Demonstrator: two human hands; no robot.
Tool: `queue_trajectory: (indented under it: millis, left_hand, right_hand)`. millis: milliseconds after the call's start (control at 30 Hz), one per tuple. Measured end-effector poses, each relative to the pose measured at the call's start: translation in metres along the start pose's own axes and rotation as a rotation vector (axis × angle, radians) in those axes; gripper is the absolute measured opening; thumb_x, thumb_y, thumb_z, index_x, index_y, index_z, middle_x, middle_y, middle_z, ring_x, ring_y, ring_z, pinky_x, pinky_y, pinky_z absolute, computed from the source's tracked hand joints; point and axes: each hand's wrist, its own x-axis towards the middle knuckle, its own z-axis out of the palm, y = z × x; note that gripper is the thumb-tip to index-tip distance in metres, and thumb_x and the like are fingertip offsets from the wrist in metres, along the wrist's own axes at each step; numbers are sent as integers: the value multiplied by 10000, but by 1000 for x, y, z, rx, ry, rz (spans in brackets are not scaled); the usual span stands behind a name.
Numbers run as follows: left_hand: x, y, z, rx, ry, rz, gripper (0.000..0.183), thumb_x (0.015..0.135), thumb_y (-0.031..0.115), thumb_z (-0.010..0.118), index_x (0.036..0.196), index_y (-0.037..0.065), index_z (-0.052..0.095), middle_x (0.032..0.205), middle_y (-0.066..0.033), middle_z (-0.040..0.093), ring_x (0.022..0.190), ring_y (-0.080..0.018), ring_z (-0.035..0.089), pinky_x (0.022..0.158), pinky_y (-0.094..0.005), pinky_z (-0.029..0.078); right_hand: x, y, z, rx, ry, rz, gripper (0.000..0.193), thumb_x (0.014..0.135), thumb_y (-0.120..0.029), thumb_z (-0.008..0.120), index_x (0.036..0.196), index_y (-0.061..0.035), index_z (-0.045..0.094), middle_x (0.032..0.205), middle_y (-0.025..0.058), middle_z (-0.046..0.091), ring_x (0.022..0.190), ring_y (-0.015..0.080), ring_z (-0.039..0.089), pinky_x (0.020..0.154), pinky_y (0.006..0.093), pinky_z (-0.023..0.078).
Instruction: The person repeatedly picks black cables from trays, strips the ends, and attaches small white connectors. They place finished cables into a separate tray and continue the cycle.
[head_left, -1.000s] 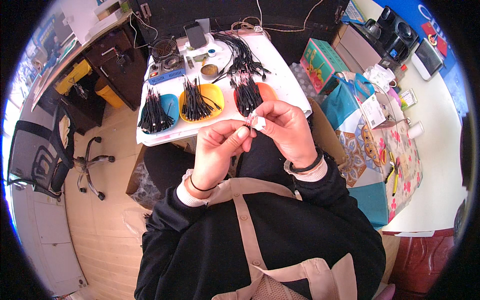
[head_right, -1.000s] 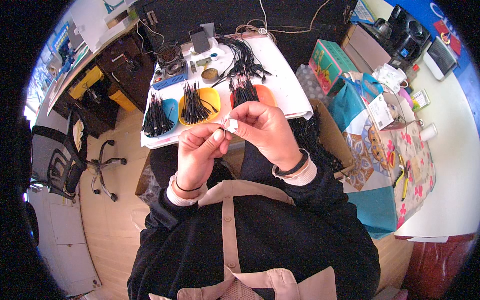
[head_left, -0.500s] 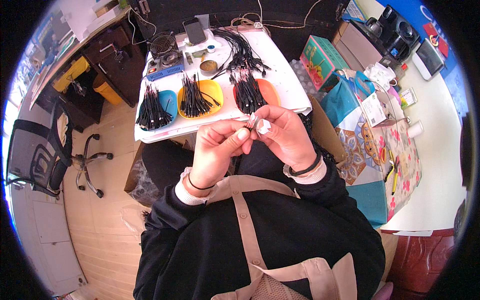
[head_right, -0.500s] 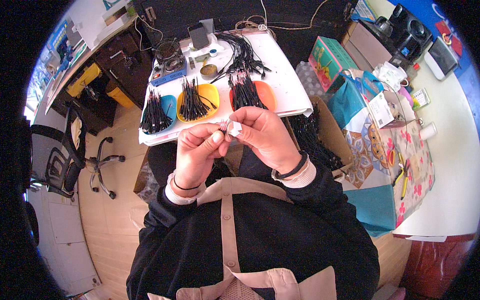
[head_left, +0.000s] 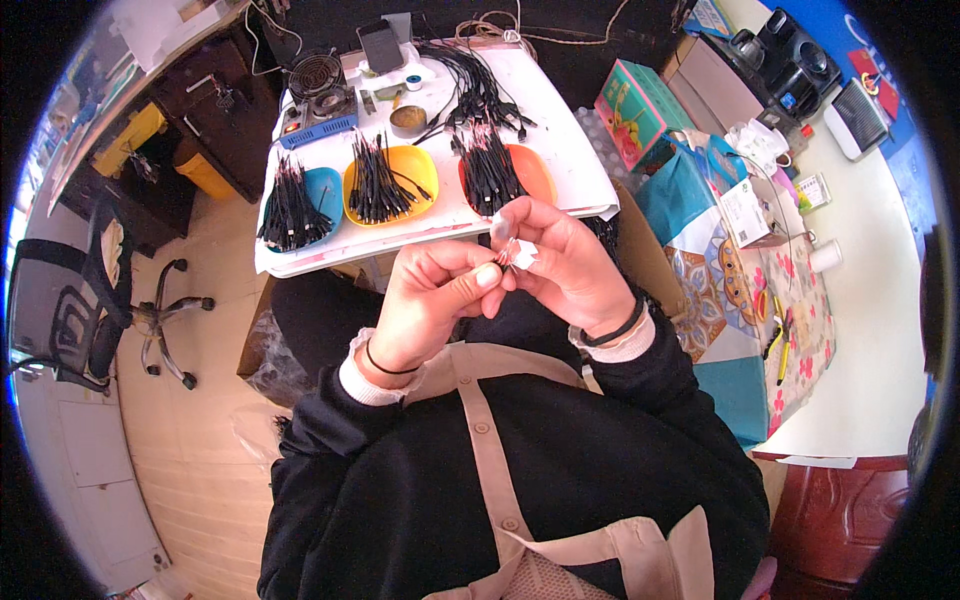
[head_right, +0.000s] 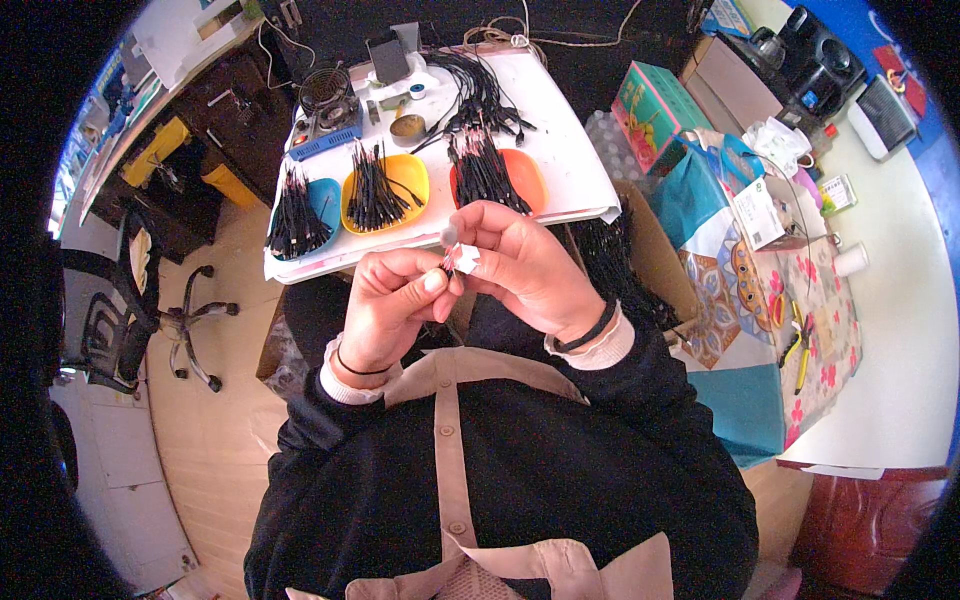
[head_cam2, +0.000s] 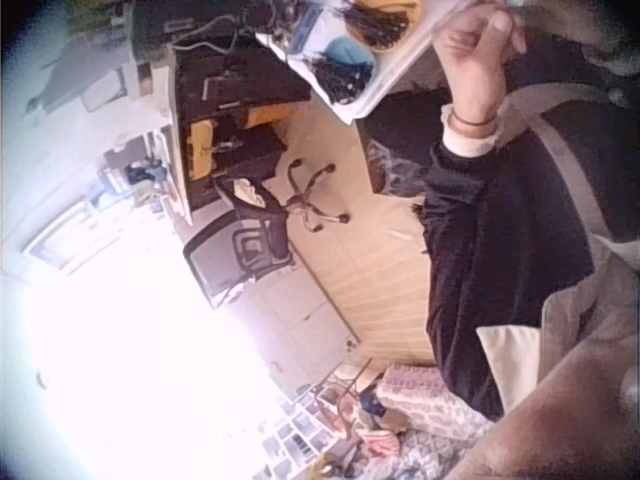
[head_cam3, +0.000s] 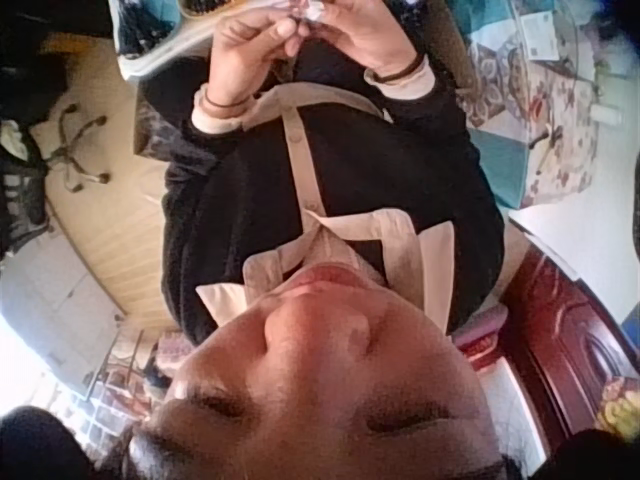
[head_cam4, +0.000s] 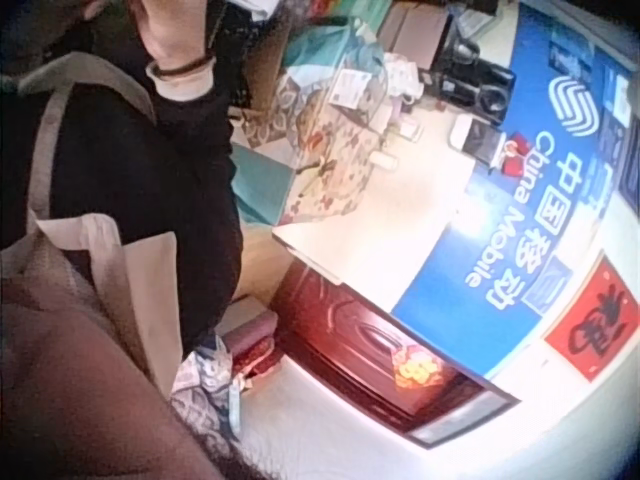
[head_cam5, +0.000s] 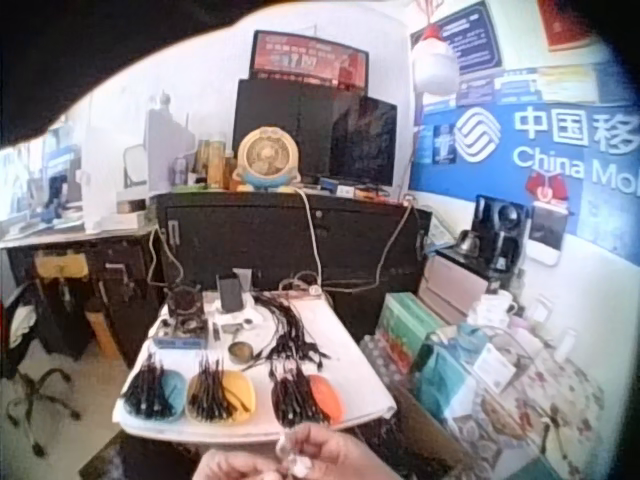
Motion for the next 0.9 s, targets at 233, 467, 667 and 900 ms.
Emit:
queue_trajectory:
  millis: [233,467,667,900]
  left_hand:
    - [0,5,0,198,-5,-49,158,934,108,593,963,-28,669,718,-11,625,624,-24,501,553,-151,370]
    - [6,-6,-10,132,87,-89,165,929,101,597,993,-33,670,728,-14,630,603,-20,493,522,-144,347]
    - [7,-4,-18,245,123,14,137,920,87,610,942,-31,676,703,-6,624,602,-19,500,516,-158,356]
    - [0,-3,-17,481,111,83,114,920,60,598,950,-26,666,703,5,609,616,-28,505,529,-162,374]
  right_hand:
    - [7,2,-10,75,-93,128,160,909,-165,622,963,-53,521,966,21,531,824,89,561,698,213,473]
    - [11,23,-17,-51,50,-17,138,939,-147,592,993,-71,491,929,-18,527,813,77,580,725,214,499]
    - [22,15,-20,-320,80,-25,234,974,-292,533,1023,-71,472,851,-5,507,678,57,480,594,192,374]
    - [10,-5,-2,-1141,44,-211,226,969,-224,550,850,-32,539,695,-10,528,589,37,461,527,192,369]
